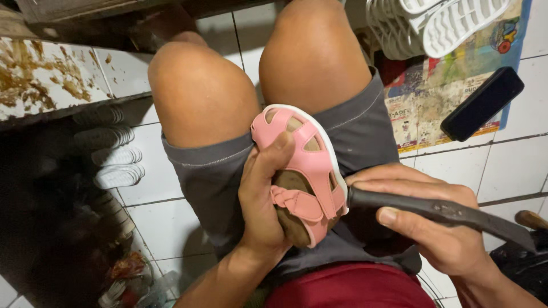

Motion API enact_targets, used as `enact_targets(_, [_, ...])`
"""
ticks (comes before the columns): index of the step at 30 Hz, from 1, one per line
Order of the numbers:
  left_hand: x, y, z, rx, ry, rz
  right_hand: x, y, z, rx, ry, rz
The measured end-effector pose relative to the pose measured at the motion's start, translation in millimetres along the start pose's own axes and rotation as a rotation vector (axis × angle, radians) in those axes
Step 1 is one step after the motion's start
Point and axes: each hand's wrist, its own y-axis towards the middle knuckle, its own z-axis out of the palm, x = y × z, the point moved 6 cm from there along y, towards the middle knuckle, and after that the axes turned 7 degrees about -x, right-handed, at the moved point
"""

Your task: The person heats a pink sandal upper over a gas burner flame to soften it, then presses and shapes it onto a shoe last, and trims the edges with a knife. They repeat heating and pressing, then hold and turn the finished sandal on their lap.

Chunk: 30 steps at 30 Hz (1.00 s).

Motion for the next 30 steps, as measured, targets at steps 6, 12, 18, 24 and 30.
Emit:
enact_targets(6, [-0.1,1.6,-2.0,-0.070,0.053,0.009,12.1,-2.1,10.7,-0.069,-0.069,-0.036])
enact_targets(12, [-0.9,0.6,-1.6,-0.083,0.099,0.054,23.9,1.2,12.2,-0.010,-0.282,-0.083])
enact_targets(18, [-3.8,1.5,-1.3,-0.057,0.132,0.085,14.5,15.1,2.4,0.100,-0.211,-0.068])
enact_targets(24, [-5.1,-1.8,6.5,0.059,0.026,0.020,-1.5,25.4,-8.0,0.071,0.156,0.099])
enact_targets(30, [-3.0,0.1,1.8,0.038,0.070,0.046,2.9,20.1,-8.7,0.084,-0.035,0.046])
